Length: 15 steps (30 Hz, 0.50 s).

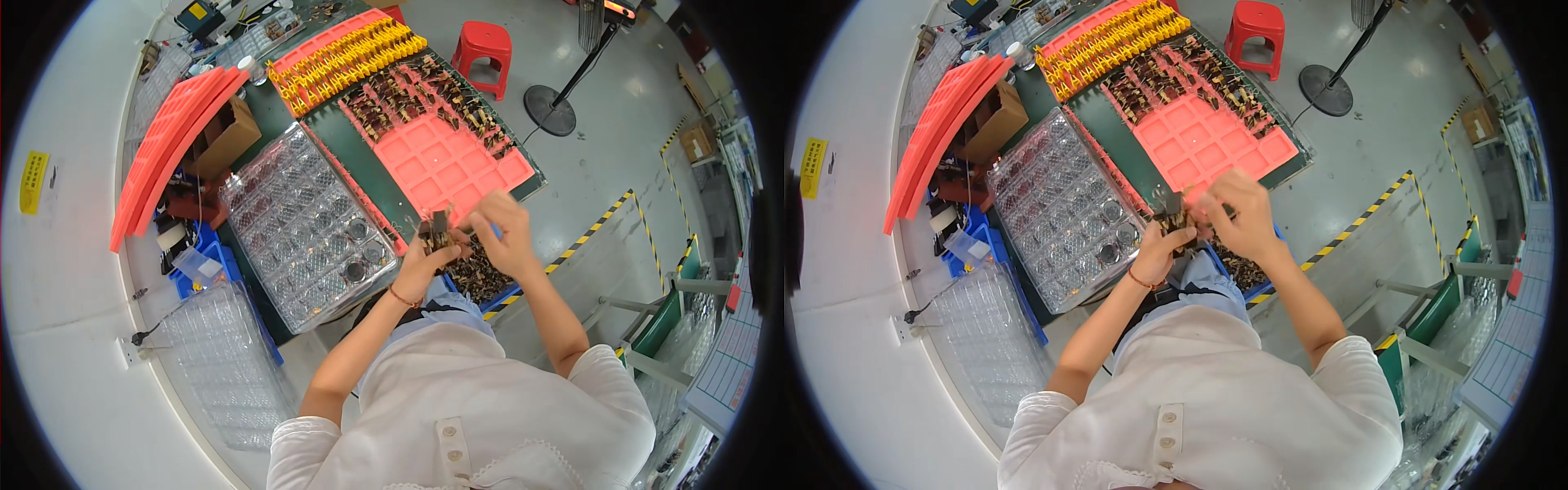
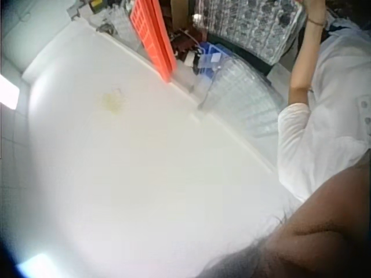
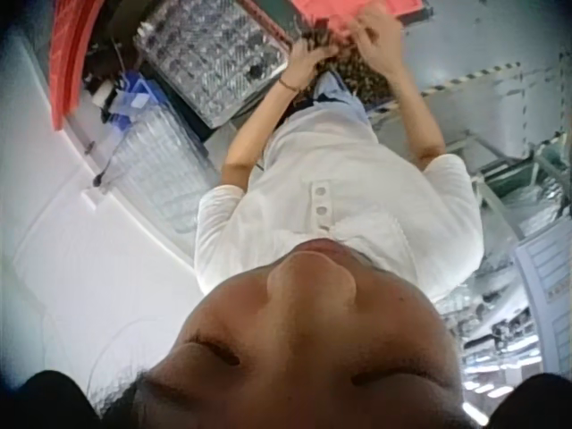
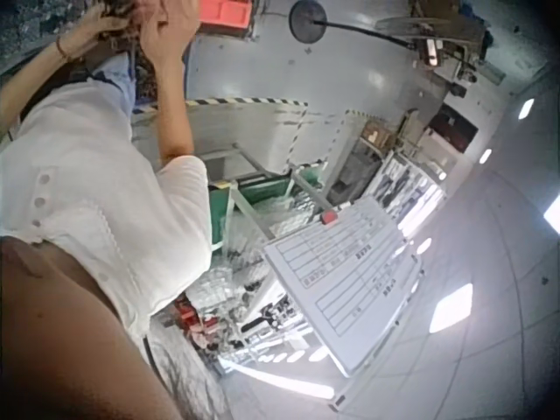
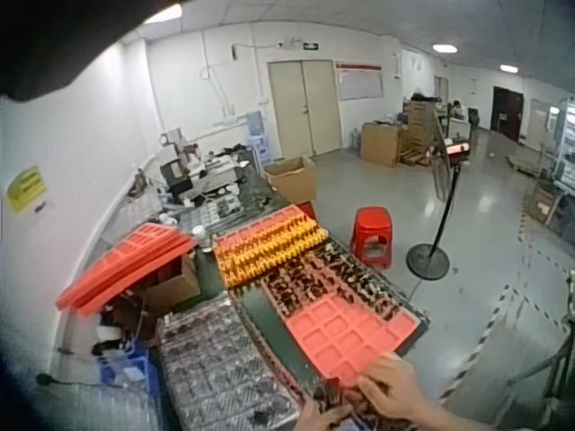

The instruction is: Manually sort and assemble small metal components into plastic trays at a workstation.

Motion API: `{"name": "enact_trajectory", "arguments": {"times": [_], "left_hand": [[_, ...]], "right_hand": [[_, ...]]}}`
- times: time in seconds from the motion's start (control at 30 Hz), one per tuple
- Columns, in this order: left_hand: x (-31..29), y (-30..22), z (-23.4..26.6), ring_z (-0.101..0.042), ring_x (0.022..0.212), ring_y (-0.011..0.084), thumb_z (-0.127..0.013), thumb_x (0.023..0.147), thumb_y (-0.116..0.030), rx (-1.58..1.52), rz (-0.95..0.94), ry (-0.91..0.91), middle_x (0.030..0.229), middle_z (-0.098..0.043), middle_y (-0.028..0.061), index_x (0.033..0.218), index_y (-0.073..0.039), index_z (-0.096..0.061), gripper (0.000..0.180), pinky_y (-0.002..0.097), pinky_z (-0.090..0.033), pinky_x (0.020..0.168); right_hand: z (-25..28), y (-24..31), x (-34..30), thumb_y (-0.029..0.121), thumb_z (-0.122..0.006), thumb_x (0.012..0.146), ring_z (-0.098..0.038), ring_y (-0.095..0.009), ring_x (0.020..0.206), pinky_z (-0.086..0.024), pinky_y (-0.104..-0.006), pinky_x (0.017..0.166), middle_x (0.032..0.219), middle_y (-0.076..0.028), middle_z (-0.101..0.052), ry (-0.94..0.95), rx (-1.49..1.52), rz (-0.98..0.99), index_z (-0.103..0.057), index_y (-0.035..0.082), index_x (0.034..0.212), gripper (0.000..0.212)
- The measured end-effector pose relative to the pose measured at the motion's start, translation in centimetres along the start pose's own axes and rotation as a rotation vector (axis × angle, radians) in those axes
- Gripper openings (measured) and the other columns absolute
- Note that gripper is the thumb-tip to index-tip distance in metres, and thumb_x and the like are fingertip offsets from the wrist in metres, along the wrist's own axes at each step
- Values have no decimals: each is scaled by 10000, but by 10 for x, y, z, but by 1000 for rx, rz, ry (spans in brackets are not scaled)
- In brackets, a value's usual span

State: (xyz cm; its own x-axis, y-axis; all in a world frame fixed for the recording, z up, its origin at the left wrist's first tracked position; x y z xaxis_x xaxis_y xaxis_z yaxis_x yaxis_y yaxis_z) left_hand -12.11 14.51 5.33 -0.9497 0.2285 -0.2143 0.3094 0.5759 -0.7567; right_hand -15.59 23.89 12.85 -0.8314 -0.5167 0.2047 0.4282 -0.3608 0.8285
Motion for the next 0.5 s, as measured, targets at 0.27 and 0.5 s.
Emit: {"name": "enact_trajectory", "arguments": {"times": [0.27,0.5], "left_hand": [[-21,2,-24,-600,858,208,-636,731,-26,220,242,261,988,-568,144,1127,15,-393,467,305,-485,769],[-30,-3,-17,-603,881,236,-658,718,-34,252,284,319,1005,-574,171,1096,7,-420,449,358,-488,791]], "right_hand": [[-5,11,22,193,-417,879,-508,-152,571,-401,-261,556,613,-78,-535,-101,469,26,-552,-29,629,361],[2,14,8,199,-451,889,-497,-137,525,-379,-247,469,573,-72,-486,-315,662,170,-477,-16,550,402]]}}
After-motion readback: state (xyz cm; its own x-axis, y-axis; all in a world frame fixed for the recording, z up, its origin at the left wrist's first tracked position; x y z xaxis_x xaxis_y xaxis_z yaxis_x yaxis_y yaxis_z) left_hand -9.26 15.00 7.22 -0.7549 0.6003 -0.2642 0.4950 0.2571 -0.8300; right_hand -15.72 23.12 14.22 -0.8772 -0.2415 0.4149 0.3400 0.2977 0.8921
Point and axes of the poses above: each hand's wrist, its own x-axis towards the middle knuckle, its own z-axis out of the back of the hand, y = z × x, the point moved 9 cm from there along x, towards the middle knuckle
